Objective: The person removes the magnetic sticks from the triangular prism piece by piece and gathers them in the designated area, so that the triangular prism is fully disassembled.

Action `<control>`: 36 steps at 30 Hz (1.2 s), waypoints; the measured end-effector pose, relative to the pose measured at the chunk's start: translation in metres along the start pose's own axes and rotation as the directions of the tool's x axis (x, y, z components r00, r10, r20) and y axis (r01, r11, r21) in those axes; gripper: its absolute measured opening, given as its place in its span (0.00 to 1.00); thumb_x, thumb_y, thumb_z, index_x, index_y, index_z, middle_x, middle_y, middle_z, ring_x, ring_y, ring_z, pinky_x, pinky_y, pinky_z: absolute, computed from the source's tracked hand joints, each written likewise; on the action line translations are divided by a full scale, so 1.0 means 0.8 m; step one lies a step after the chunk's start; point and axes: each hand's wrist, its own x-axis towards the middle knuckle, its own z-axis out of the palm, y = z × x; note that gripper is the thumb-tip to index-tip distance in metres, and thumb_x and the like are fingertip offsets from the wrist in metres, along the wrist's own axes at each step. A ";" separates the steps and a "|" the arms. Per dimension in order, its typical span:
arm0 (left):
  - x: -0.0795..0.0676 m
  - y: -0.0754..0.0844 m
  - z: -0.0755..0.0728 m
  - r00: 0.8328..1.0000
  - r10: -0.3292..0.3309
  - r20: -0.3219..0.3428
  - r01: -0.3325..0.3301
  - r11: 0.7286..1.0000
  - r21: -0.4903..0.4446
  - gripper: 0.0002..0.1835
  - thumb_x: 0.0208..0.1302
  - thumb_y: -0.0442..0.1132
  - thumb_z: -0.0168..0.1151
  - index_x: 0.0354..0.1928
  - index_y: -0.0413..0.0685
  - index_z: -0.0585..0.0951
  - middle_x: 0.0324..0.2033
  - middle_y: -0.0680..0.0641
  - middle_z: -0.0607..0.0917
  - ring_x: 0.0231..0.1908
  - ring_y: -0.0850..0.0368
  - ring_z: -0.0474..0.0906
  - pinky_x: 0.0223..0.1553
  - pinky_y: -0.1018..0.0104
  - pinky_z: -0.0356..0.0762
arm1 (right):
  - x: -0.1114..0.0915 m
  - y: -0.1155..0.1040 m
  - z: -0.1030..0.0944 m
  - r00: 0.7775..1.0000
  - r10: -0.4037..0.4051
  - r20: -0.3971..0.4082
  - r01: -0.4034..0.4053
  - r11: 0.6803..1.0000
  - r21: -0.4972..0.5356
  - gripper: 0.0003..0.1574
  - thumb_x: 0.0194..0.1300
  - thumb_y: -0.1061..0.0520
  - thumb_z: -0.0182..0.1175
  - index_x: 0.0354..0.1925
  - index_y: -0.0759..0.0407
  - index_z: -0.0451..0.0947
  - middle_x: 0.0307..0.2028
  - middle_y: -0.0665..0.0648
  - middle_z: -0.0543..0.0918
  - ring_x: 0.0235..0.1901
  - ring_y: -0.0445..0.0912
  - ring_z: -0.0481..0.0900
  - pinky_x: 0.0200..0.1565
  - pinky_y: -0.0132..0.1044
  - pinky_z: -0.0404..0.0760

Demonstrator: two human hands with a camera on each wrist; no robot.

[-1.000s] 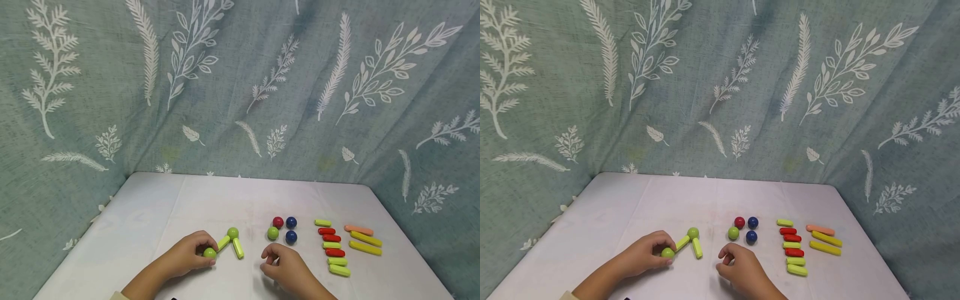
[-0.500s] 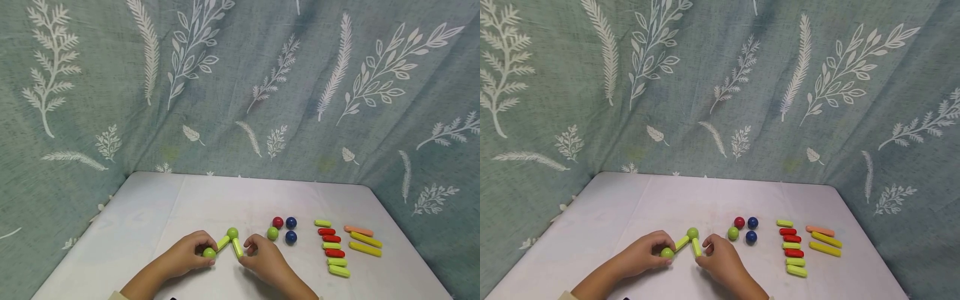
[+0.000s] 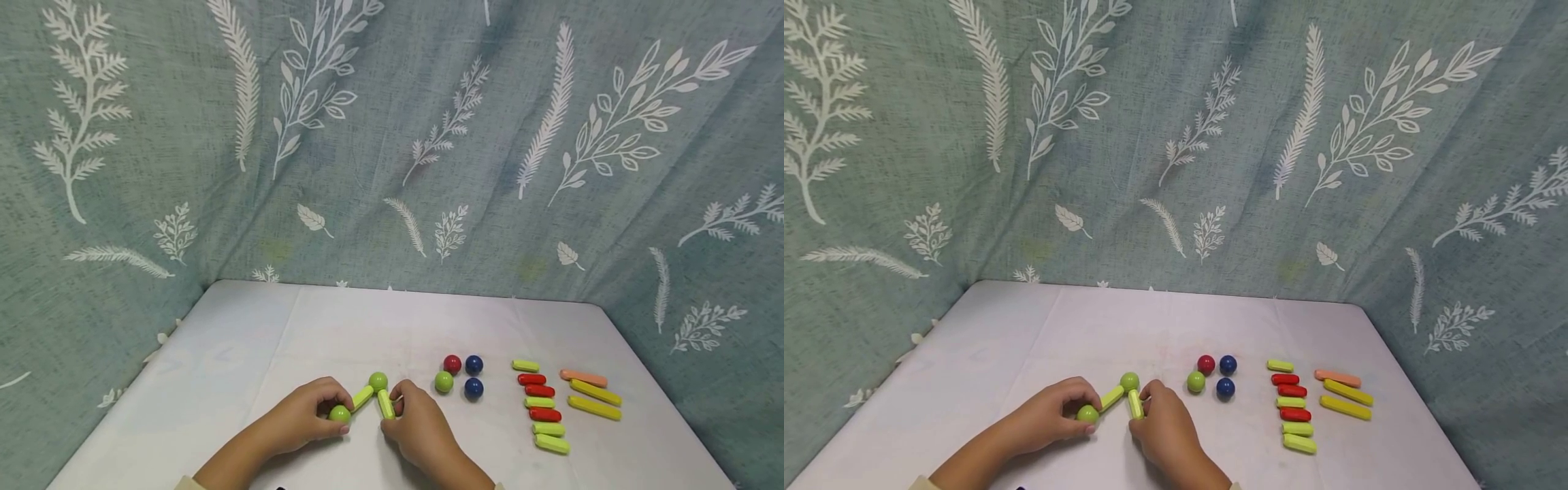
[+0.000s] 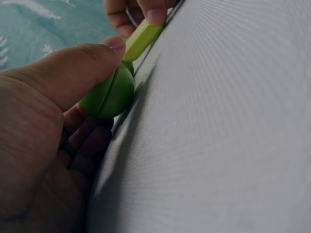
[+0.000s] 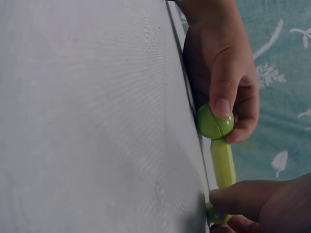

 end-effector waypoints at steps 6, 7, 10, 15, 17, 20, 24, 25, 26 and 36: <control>-0.001 0.001 0.000 1.000 0.002 -0.003 -0.002 1.000 0.003 0.14 0.58 0.53 0.79 0.42 0.72 0.83 0.44 0.62 0.82 0.43 0.64 0.76 0.45 0.70 0.77 | 0.002 0.007 -0.001 0.998 -0.003 -0.056 0.004 1.000 0.024 0.19 0.56 0.62 0.73 0.45 0.49 0.82 0.32 0.46 0.78 0.32 0.43 0.75 0.35 0.38 0.75; 0.000 0.001 0.001 1.000 0.003 -0.001 -0.003 1.000 0.001 0.14 0.58 0.53 0.79 0.42 0.72 0.83 0.44 0.62 0.82 0.43 0.64 0.76 0.45 0.70 0.77 | 0.003 0.009 -0.002 0.998 0.003 -0.065 0.000 0.999 0.040 0.19 0.56 0.63 0.72 0.46 0.49 0.83 0.32 0.47 0.78 0.33 0.44 0.75 0.36 0.38 0.76; 0.002 0.001 0.001 1.000 0.008 0.005 -0.008 1.000 -0.005 0.14 0.58 0.52 0.79 0.43 0.71 0.83 0.44 0.62 0.82 0.43 0.64 0.76 0.45 0.70 0.77 | 0.006 0.015 -0.004 0.997 0.021 -0.077 -0.015 0.997 0.073 0.20 0.56 0.64 0.69 0.47 0.49 0.85 0.34 0.47 0.80 0.36 0.44 0.77 0.40 0.42 0.80; 0.004 0.002 0.001 1.000 0.016 0.003 -0.016 1.000 0.003 0.14 0.59 0.53 0.79 0.43 0.71 0.83 0.44 0.62 0.82 0.43 0.64 0.76 0.45 0.70 0.77 | 0.010 0.018 -0.008 0.996 0.026 -0.081 -0.018 0.995 0.098 0.20 0.58 0.65 0.67 0.49 0.51 0.87 0.37 0.48 0.83 0.41 0.45 0.79 0.47 0.48 0.84; 0.004 0.002 0.000 1.000 0.014 0.000 -0.014 1.000 0.009 0.14 0.58 0.53 0.79 0.43 0.72 0.83 0.45 0.63 0.82 0.43 0.65 0.76 0.46 0.70 0.77 | 0.011 0.018 -0.009 0.996 0.023 -0.081 -0.014 0.994 0.107 0.20 0.59 0.66 0.67 0.50 0.52 0.88 0.38 0.48 0.84 0.42 0.45 0.80 0.49 0.49 0.84; 0.003 0.001 0.000 1.000 0.003 0.000 -0.003 1.000 0.012 0.14 0.58 0.54 0.79 0.43 0.72 0.83 0.45 0.63 0.81 0.43 0.65 0.76 0.46 0.70 0.77 | 0.010 0.018 -0.007 0.997 0.021 -0.078 -0.011 0.992 0.123 0.20 0.60 0.65 0.67 0.50 0.53 0.88 0.39 0.48 0.85 0.44 0.45 0.80 0.50 0.50 0.84; 0.001 0.001 0.001 1.000 0.000 -0.006 0.000 1.000 0.014 0.14 0.58 0.54 0.79 0.43 0.73 0.83 0.44 0.63 0.81 0.42 0.65 0.76 0.44 0.70 0.76 | 0.008 0.019 -0.004 0.994 0.012 -0.105 0.000 0.993 0.121 0.19 0.61 0.64 0.67 0.51 0.52 0.88 0.43 0.49 0.87 0.49 0.46 0.82 0.54 0.53 0.84; 0.001 0.001 0.001 1.000 0.001 -0.008 -0.001 1.000 0.015 0.14 0.58 0.54 0.79 0.43 0.73 0.83 0.44 0.63 0.81 0.42 0.65 0.76 0.44 0.70 0.76 | 0.008 0.019 -0.003 0.993 0.012 -0.114 0.002 0.993 0.115 0.19 0.61 0.63 0.67 0.51 0.52 0.88 0.44 0.50 0.86 0.49 0.46 0.82 0.55 0.54 0.84; 0.002 0.002 0.001 1.000 0.003 -0.008 -0.002 1.000 0.017 0.14 0.58 0.54 0.79 0.43 0.73 0.83 0.44 0.63 0.81 0.42 0.65 0.76 0.44 0.69 0.76 | 0.007 0.019 -0.003 0.992 0.008 -0.125 0.005 0.994 0.109 0.20 0.60 0.63 0.68 0.51 0.52 0.88 0.44 0.50 0.86 0.49 0.46 0.82 0.55 0.54 0.83; -0.001 0.001 0.001 1.000 -0.001 0.000 0.001 1.000 0.003 0.14 0.58 0.54 0.78 0.43 0.73 0.83 0.44 0.62 0.81 0.41 0.64 0.75 0.43 0.69 0.76 | 0.006 0.018 -0.003 0.999 0.028 -0.046 -0.023 0.995 0.099 0.20 0.55 0.66 0.68 0.45 0.50 0.90 0.43 0.50 0.86 0.48 0.47 0.81 0.54 0.54 0.84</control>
